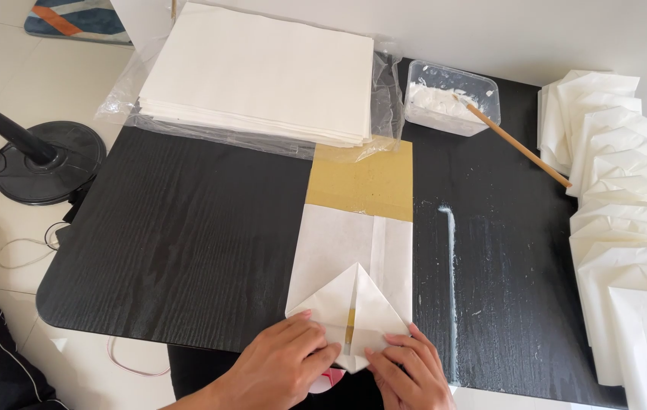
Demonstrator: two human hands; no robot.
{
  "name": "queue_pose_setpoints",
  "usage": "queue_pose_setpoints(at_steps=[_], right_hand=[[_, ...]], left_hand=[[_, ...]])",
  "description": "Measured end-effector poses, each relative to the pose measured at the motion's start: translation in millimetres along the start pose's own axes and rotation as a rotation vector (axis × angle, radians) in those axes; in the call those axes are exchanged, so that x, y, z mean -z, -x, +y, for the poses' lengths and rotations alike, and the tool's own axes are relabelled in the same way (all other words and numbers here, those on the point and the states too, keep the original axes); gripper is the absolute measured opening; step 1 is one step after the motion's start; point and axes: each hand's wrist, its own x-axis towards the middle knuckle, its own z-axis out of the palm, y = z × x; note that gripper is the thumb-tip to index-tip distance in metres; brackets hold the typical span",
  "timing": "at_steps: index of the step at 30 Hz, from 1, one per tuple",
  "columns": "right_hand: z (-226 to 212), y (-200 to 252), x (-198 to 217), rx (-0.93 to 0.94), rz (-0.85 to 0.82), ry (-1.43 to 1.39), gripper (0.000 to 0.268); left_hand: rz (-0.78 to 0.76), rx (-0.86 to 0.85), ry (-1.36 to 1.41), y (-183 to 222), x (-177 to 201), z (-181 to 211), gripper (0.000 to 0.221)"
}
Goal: Applying adhesive with a brush and folding the bottom of a white plastic bag to form the seal.
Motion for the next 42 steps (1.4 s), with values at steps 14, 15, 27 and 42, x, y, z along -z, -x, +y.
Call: queue_pose_setpoints(at_steps=[14, 15, 27, 42], right_hand=[[-3, -43, 9, -0.270, -0.264, 0.077, 0.029], [-3, -51, 13, -0.314, -0.363, 0.046, 0.032], [1, -121, 31, -0.881, -0.835, -0.120, 0.055], [4, -133, 28, -0.973, -0.804, -0.127, 0.043]], left_hand=[[-0.201, 0.445, 0.062, -32, -8, -22, 0.021], [-0.233, 0.494, 0.058, -36, -6, -24, 0.028], [-0.468, 0.712, 0.162, -67, 8, -42, 0.046], [-0.635, 0.827, 0.228, -92, 26, -46, 0.036]])
